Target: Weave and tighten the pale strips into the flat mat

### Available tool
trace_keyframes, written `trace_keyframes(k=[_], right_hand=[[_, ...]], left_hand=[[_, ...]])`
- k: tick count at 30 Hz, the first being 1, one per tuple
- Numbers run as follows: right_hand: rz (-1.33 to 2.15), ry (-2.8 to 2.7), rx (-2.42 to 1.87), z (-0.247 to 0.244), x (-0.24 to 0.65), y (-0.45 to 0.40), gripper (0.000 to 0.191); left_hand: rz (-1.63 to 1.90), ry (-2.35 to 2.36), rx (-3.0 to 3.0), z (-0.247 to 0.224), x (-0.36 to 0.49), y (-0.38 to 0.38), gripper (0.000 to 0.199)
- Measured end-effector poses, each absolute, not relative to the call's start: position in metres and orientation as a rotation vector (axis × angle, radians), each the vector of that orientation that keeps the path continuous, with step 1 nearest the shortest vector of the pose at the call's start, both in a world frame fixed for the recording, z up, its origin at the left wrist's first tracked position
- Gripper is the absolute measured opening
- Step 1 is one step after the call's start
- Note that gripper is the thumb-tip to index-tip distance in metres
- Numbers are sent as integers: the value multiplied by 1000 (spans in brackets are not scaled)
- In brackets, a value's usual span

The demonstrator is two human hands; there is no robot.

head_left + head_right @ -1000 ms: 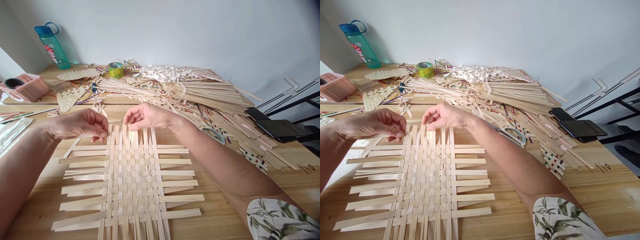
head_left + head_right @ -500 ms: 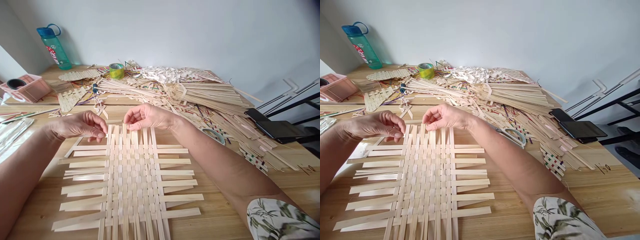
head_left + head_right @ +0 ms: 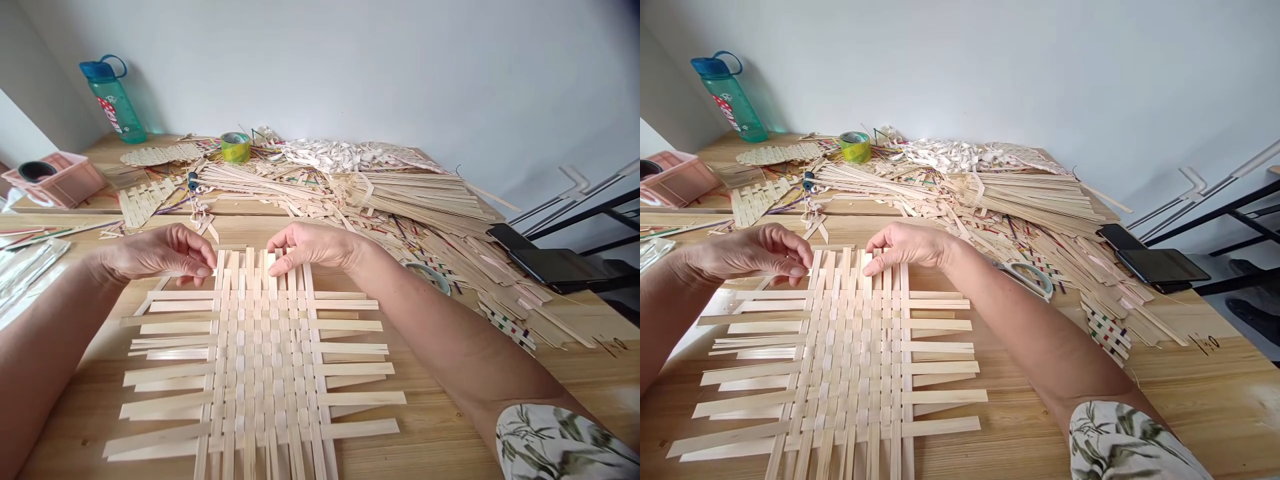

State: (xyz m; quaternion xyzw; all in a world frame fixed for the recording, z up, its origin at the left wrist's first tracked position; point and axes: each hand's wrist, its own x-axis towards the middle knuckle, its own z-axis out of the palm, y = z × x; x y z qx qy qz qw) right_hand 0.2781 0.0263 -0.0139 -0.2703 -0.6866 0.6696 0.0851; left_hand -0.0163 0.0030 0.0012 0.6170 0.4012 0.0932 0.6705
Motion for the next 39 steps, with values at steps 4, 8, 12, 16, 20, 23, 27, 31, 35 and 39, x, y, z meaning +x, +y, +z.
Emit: trace_keyframes(k=[4,8,12,16,20,23,27,31,35,39], right_hand=[[2034,-1963,-805,-12,275,23,20],[2106,-1798,-788,-14,274,23,17],[2177,-1632,-789,-20,271,23,23],[2208,-1597,-739,-23,270,24,26],[2220,-1589,-692,-24,272,26,23],[2253,-1563,-660,-27,272,27,22],[2293,-1546,-658,-31,270,29,18],[2295,-1532,-613,-32,269,28,16],[2281,-1565,-602,-31,269,27,14],[2301,-1556,-615,-31,269,27,13]], left_hand=[[219,922,1401,4,-19,3,17],[230,928,1405,3,-20,4,18],[256,919,1414,-4,-24,6,16],[244,901,1432,-7,-24,6,14],[232,893,1446,-5,-21,5,13],[236,875,1444,-5,-21,4,12],[263,867,1431,-5,-23,5,12],[257,872,1435,-4,-26,6,13],[259,880,1439,-3,-27,6,16],[263,880,1439,-5,-27,7,15]])
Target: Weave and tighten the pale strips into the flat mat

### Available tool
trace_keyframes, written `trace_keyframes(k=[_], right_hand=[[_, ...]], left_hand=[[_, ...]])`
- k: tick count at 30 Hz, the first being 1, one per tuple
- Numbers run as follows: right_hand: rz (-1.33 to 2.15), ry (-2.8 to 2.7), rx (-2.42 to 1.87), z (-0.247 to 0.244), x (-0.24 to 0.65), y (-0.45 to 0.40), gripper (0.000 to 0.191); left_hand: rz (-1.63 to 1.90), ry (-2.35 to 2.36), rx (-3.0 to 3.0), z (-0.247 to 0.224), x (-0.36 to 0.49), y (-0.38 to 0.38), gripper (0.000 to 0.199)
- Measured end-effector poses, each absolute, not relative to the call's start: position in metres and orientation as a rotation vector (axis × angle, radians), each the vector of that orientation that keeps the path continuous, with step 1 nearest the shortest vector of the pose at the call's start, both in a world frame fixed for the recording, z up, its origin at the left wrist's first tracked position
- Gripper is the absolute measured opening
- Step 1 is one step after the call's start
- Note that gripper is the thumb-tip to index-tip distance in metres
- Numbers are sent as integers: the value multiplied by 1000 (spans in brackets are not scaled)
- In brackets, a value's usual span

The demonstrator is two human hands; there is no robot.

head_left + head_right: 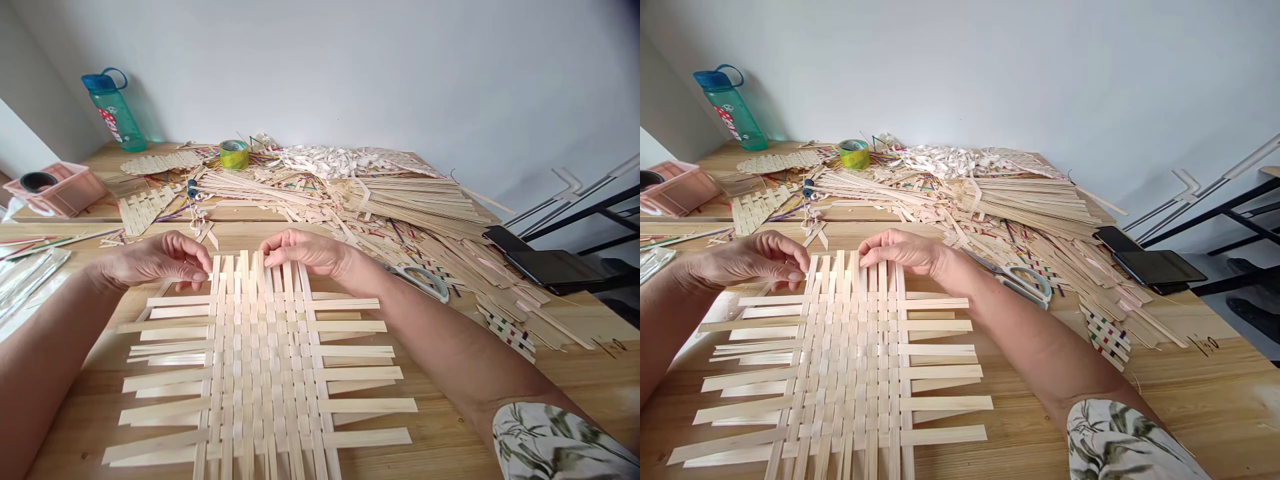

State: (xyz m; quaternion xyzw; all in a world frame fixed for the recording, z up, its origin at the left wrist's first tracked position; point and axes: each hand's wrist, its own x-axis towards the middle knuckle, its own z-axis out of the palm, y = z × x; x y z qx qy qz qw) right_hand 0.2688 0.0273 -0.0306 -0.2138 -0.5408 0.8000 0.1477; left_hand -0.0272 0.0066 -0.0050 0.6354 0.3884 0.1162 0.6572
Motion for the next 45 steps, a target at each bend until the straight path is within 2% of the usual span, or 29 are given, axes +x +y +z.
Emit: trace_keyframes(k=[19,29,45], right_hand=[[2226,-1574,-637,-33,268,27,11],[2318,-1543,-579,-38,269,29,20],[2171,-1725,-620,-30,267,25,13]], left_hand=[[275,887,1444,-6,-31,6,14],[272,900,1475,-11,-29,8,14],[233,1006,1501,-4,-25,7,18]])
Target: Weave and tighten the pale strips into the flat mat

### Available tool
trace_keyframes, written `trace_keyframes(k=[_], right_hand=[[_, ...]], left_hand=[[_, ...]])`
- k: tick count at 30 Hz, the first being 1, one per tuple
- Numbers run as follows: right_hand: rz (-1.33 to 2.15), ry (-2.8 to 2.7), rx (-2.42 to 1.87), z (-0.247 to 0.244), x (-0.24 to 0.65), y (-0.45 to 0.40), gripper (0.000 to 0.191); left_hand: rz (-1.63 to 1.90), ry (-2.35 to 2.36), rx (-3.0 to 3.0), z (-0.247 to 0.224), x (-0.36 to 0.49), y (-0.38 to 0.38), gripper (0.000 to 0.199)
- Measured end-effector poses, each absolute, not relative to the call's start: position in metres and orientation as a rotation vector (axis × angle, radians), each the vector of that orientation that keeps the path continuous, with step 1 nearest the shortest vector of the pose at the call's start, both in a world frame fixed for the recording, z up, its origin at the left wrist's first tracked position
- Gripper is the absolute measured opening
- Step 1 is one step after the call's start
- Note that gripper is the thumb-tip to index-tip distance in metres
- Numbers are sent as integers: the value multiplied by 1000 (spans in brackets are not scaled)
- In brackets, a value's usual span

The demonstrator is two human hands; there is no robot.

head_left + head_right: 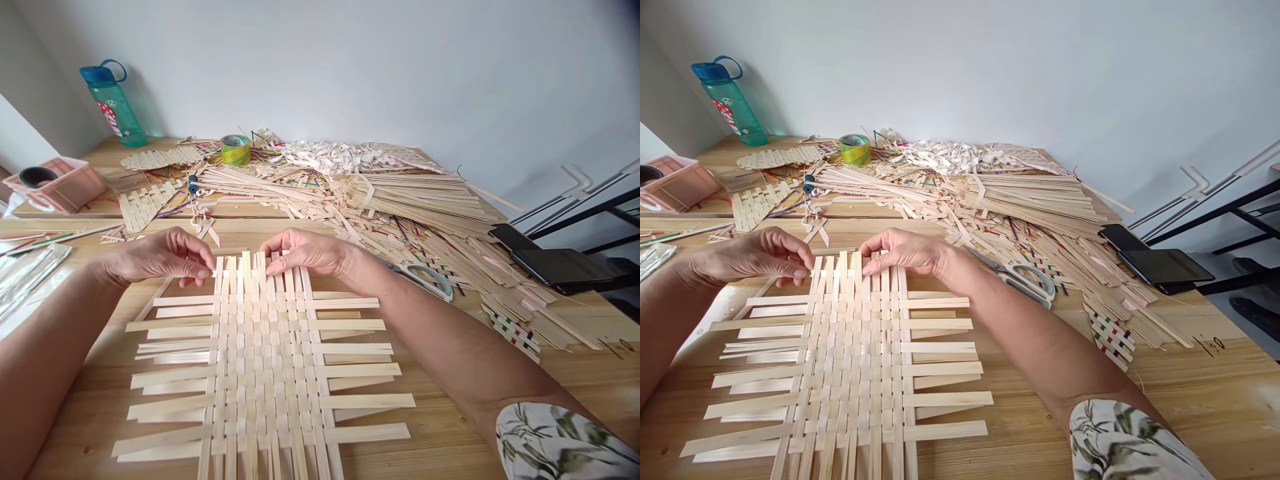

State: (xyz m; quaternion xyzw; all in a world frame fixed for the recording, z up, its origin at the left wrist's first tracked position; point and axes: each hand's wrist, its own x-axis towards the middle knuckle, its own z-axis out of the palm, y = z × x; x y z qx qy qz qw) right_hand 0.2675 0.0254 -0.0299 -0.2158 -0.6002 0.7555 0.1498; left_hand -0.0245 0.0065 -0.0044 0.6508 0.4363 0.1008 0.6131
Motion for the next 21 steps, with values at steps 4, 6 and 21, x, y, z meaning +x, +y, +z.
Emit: trace_keyframes(k=[4,6,21], right_hand=[[2204,-1697,-656,-30,268,26,16],[2198,-1703,-662,-32,268,26,18],[2150,-1799,-642,-26,270,25,14]], left_hand=[[245,1011,1498,2,-20,4,17],[238,1017,1497,2,-18,4,17],[150,995,1533,2,-12,4,20]])
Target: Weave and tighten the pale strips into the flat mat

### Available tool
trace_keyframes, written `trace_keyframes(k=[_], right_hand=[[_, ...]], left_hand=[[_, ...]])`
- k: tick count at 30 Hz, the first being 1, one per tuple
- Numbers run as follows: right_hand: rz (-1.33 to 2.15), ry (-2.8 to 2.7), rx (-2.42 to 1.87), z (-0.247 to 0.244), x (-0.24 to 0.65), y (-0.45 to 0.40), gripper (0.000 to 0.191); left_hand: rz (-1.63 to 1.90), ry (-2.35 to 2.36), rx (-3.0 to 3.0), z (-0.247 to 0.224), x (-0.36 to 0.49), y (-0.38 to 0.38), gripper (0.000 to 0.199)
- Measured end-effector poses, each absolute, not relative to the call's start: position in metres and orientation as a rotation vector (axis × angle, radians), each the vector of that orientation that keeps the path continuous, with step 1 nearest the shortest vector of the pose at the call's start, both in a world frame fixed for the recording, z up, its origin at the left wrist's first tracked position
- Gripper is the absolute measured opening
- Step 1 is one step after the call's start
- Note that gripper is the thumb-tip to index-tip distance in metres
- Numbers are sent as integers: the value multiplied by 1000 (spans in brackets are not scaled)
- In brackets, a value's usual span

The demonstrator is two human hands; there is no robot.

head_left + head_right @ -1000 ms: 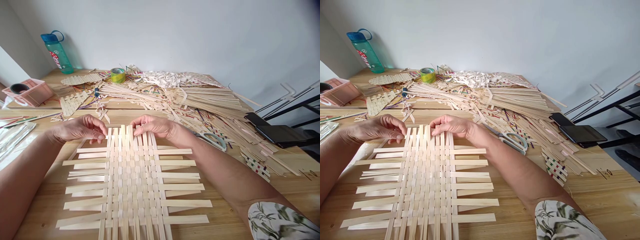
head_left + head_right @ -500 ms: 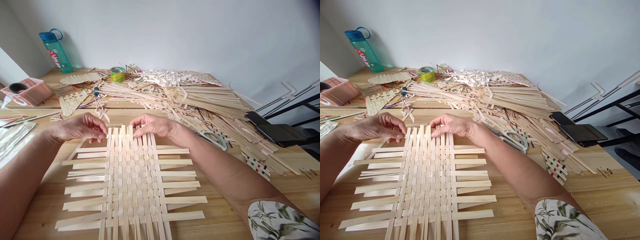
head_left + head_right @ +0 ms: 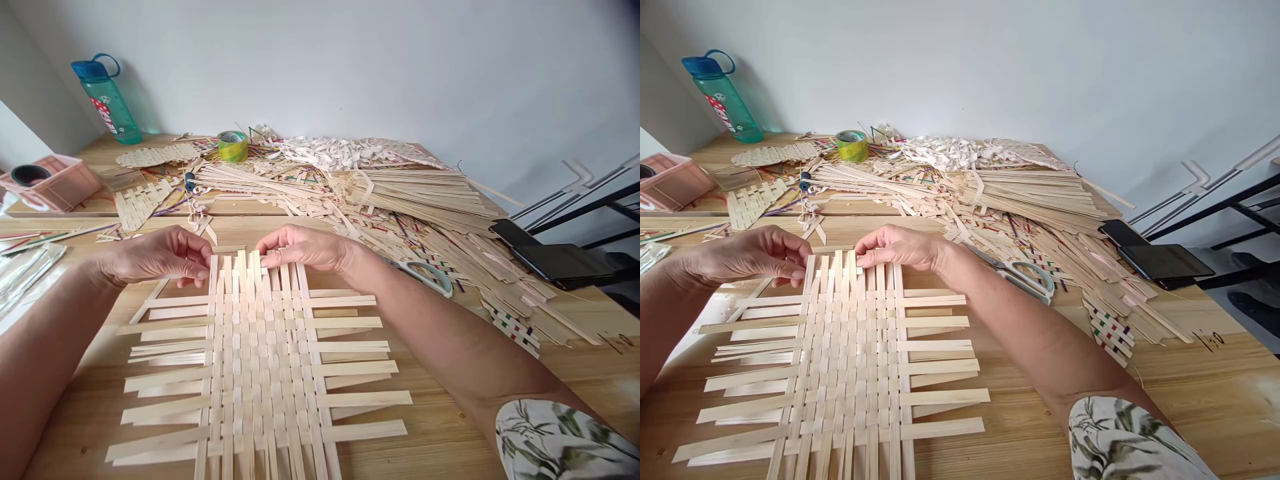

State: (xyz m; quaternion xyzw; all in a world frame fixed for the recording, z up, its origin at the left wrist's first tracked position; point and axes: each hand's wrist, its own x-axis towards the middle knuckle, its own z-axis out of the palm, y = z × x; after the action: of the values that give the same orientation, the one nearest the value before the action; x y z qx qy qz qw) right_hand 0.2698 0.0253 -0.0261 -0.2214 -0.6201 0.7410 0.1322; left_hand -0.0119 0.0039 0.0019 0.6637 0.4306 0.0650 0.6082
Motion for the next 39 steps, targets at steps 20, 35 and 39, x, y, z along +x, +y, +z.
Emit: trace_keyframes(k=[20,35,39], right_hand=[[2096,-1856,-794,-18,276,28,24],[2007,-1856,-793,-18,276,30,17],[2002,-1834,-766,-23,276,32,15]], left_hand=[[124,954,1475,11,-13,-1,19],[127,985,1457,10,-13,-1,17],[158,959,1410,8,-11,-1,16]])
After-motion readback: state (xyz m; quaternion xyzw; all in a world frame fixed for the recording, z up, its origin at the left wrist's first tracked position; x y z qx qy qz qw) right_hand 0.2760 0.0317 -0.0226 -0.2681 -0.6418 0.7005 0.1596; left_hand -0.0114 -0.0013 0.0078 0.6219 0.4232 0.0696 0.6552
